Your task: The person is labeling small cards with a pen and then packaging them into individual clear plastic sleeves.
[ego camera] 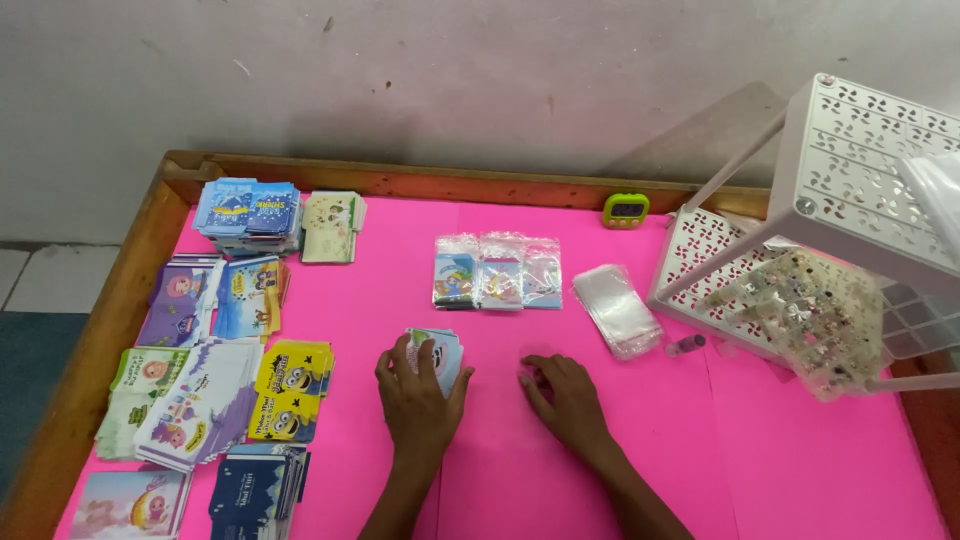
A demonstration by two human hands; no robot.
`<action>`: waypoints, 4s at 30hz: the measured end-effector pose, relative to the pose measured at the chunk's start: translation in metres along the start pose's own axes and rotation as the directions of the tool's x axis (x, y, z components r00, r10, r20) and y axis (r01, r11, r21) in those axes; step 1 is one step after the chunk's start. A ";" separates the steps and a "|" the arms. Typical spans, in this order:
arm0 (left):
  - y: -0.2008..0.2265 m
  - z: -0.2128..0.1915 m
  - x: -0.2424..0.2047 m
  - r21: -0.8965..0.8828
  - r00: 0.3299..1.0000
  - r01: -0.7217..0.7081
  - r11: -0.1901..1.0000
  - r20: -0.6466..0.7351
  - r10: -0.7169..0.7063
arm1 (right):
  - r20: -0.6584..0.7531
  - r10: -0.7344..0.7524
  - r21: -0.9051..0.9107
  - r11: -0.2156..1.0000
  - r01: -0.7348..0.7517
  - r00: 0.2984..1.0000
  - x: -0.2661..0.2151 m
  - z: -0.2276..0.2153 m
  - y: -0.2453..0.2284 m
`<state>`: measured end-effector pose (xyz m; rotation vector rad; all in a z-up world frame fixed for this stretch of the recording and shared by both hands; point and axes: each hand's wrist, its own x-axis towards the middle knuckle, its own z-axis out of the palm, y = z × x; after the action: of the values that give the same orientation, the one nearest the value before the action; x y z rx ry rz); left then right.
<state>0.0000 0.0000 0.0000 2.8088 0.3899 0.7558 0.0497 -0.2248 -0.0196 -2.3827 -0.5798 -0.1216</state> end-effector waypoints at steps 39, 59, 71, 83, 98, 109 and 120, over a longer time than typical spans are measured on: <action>0.006 0.018 -0.022 0.131 0.984 -0.150 0.980 -0.072 0.160 | 0.066 0.002 -0.006 1.000 -0.002 0.998 0.000 -0.008 -0.003; 0.023 -0.037 0.009 -0.725 0.992 -0.105 0.681 -0.023 0.128 | 0.102 0.367 0.457 0.808 -0.372 0.925 0.004 -0.039 -0.012; 0.042 -0.010 -0.005 -0.524 0.961 -0.246 0.816 -0.020 0.277 | 0.308 0.434 0.635 0.569 -0.523 0.847 -0.008 -0.038 -0.014; 0.050 0.023 -0.037 -0.339 0.882 -0.366 0.867 0.169 0.439 | -0.676 0.196 0.096 0.979 -0.179 0.710 0.005 -0.087 0.005; 0.043 0.017 -0.024 -0.453 0.826 -0.435 0.778 0.142 0.545 | -0.605 0.626 0.495 0.780 -0.383 0.492 0.009 -0.090 0.032; 0.034 0.018 -0.022 -0.386 0.861 -0.363 0.848 0.209 0.464 | -0.240 0.412 0.361 0.878 -0.313 0.879 -0.003 -0.060 0.016; 0.034 0.020 -0.026 -0.440 0.870 -0.310 0.843 0.225 0.438 | 0.444 0.302 0.241 0.867 -0.437 0.844 0.000 -0.089 -0.033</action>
<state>-0.0043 -0.0423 -0.0200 2.5698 -0.3547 0.3693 0.0409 -0.2592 0.0687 -2.1388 -0.2654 0.6012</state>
